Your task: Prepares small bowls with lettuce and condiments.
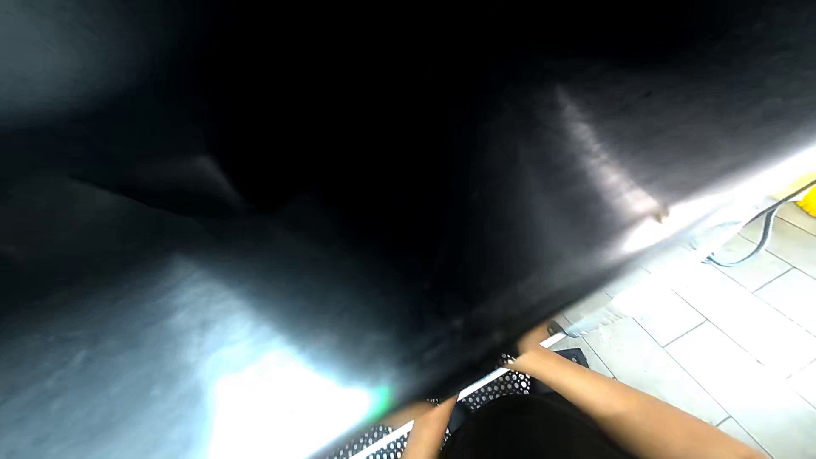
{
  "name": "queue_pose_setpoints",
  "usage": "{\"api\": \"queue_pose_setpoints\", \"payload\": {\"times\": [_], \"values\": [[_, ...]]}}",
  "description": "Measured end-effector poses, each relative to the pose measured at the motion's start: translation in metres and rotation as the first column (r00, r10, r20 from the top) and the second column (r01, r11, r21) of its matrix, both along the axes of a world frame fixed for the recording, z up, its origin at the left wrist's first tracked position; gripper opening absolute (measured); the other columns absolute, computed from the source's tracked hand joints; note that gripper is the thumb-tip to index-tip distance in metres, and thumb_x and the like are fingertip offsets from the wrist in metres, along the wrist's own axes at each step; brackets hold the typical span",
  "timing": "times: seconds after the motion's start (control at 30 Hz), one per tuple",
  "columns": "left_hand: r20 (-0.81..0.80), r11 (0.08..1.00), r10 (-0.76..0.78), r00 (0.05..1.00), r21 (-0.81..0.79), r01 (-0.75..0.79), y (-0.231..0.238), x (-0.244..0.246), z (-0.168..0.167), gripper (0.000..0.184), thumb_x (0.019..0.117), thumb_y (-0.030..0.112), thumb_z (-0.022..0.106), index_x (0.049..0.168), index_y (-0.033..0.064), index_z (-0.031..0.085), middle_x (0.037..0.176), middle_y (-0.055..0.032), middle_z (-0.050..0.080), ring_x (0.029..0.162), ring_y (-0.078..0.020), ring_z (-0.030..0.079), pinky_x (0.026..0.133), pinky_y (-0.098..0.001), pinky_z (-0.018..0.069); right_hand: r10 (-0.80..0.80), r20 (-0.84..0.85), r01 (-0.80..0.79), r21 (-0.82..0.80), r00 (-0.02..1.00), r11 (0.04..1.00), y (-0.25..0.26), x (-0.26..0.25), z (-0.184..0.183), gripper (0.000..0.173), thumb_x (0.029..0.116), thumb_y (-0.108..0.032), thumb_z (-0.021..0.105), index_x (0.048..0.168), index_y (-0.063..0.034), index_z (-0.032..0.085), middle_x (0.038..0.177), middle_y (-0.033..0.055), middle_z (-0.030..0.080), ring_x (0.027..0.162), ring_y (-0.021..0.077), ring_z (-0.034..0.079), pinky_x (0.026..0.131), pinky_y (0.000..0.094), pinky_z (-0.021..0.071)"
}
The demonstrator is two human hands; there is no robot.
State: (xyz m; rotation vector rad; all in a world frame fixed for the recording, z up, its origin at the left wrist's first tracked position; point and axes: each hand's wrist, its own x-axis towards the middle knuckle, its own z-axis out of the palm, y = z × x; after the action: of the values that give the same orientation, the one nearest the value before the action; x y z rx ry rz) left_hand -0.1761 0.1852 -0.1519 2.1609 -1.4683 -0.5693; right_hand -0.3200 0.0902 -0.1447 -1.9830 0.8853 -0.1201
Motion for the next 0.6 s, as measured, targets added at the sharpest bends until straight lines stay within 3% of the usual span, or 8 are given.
{"api": "queue_pose_setpoints", "payload": {"times": [0.07,0.17,0.27,0.4,0.5,0.6], "values": [[0.057,0.998,-0.063,0.996,0.035,0.061,-0.001,-0.003,0.003,0.031,0.0964,0.02,0.057,0.117,0.009,0.077,0.128,-0.0219,0.067,0.128,-0.0367,0.058,0.112,-0.0481,0.0427,-0.029,0.004,0.029,-0.047,1.0,0.998,-0.001,-0.001,-0.013,0.035,0.1049,-0.013,0.042,0.131,-0.0054,0.064,0.119,0.0185,0.07,0.11,0.0316,0.068,0.099,0.0486,0.0509],[0.138,0.969,-0.184,0.973,0.194,0.155,-0.005,-0.006,0.021,0.03,0.0972,0.016,0.055,0.115,0.0105,0.078,0.13,-0.0199,0.066,0.128,-0.0369,0.057,0.112,-0.0466,0.0428,-0.01,-0.097,0.0,-0.101,0.995,0.995,0.003,-0.001,-0.006,0.036,0.1067,-0.014,0.041,0.135,-0.0055,0.061,0.135,0.0204,0.064,0.127,0.0353,0.062,0.108,0.0509,0.0467],[0.176,0.963,-0.204,0.963,0.211,0.166,-0.002,-0.004,0.022,0.029,0.0971,0.015,0.054,0.111,0.0103,0.08,0.129,-0.0189,0.067,0.128,-0.0381,0.057,0.112,-0.0475,0.0421,0.029,-0.216,-0.054,-0.107,0.976,0.993,0.007,0.0,-0.006,0.034,0.1071,-0.016,0.042,0.133,-0.0052,0.062,0.14,0.0229,0.058,0.125,0.041,0.061,0.102,0.0566,0.049],[0.241,0.99,-0.137,0.961,0.065,0.125,0.003,0.006,-0.001,0.026,0.0934,0.023,0.059,0.101,0.0121,0.082,0.121,-0.0183,0.07,0.122,-0.0389,0.062,0.106,-0.0502,0.0471,0.057,-0.298,-0.108,-0.16,0.953,0.981,0.01,0.006,-0.013,0.034,0.1083,-0.019,0.041,0.126,-0.0043,0.066,0.137,0.0239,0.061,0.117,0.0479,0.063,0.092,0.0665,0.0506],[0.261,0.99,-0.112,0.959,-0.054,0.131,0.008,0.014,-0.023,0.028,0.0918,0.035,0.063,0.097,0.0143,0.081,0.115,-0.0153,0.072,0.117,-0.0373,0.063,0.103,-0.0509,0.0483,0.081,-0.305,-0.146,-0.197,0.949,0.969,0.012,0.011,-0.018,0.034,0.1091,-0.019,0.039,0.124,-0.0048,0.065,0.132,0.0224,0.064,0.116,0.0458,0.065,0.09,0.0651,0.0518],[0.395,0.942,-0.037,0.918,-0.294,0.164,0.013,0.024,-0.062,0.027,0.0833,0.046,0.069,0.089,0.0203,0.077,0.1,-0.0065,0.07,0.099,-0.0299,0.065,0.089,-0.0483,0.0538,0.119,-0.224,-0.189,-0.329,0.967,0.925,0.015,0.01,-0.034,0.026,0.1058,-0.012,0.045,0.12,-0.0076,0.067,0.121,0.0179,0.068,0.113,0.0387,0.066,0.09,0.057,0.0551]]}}
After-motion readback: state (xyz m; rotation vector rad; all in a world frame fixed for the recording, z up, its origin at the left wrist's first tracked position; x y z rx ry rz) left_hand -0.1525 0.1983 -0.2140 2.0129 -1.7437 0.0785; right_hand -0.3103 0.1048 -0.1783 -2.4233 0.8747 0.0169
